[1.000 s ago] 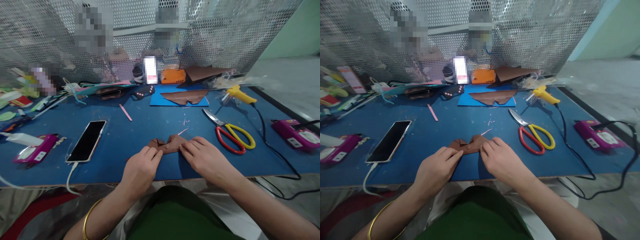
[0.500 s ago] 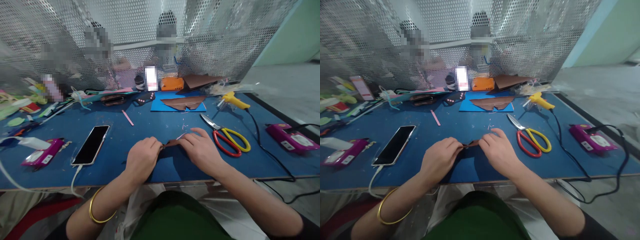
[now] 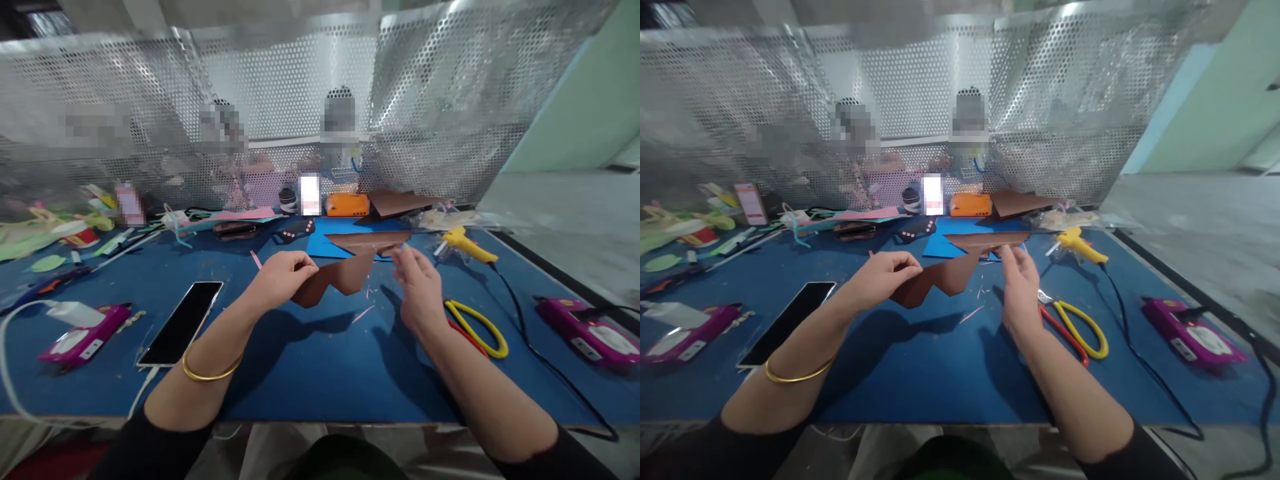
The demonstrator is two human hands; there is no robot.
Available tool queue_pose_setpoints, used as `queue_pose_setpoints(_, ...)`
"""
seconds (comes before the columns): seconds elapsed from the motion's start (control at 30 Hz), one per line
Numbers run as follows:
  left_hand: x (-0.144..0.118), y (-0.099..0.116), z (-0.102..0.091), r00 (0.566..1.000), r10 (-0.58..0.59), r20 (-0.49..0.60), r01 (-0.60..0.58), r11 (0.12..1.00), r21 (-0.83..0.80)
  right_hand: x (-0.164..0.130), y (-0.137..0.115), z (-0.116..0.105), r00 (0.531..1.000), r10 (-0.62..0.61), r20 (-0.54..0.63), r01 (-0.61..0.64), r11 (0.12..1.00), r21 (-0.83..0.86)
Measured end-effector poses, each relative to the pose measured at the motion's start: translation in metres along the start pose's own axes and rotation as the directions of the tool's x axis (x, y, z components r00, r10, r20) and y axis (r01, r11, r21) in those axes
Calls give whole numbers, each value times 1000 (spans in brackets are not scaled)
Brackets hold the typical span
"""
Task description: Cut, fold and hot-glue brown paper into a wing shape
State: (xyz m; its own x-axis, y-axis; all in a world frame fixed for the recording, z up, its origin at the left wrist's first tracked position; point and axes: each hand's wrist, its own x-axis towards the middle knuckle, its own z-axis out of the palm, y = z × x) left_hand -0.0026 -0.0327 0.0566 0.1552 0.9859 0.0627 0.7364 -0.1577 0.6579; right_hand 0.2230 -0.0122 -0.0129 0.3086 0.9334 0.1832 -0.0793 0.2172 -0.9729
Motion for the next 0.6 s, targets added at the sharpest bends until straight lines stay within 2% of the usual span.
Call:
queue_pose_setpoints(0.07, 3, -3, 2, 998, -38, 40, 41, 996, -75, -8, -1, 3, 975, 126, 181, -133, 991, 27)
queue_pose_setpoints(0.13, 4, -7, 4, 994, -72, 77, 83, 987, -140, -18, -4, 8, 913, 219, 343, -240, 971, 18)
queue_pose_setpoints(0.2, 5, -11, 7, 990, -97, 106, 116, 975, -190, -26, -5, 11, 860, 277, 429, -306, 952, -3)
queue_pose_setpoints(0.3, 4, -15, 10, 983, -122, 140, 153, 959, -237, -31, -3, 14, 828, 319, 460, -349, 937, -20)
queue_pose_setpoints(0.6, 4, -13, 16, 975, -129, 182, 178, 941, -287, -33, 0, 9, 838, 313, 448, -347, 938, -6)
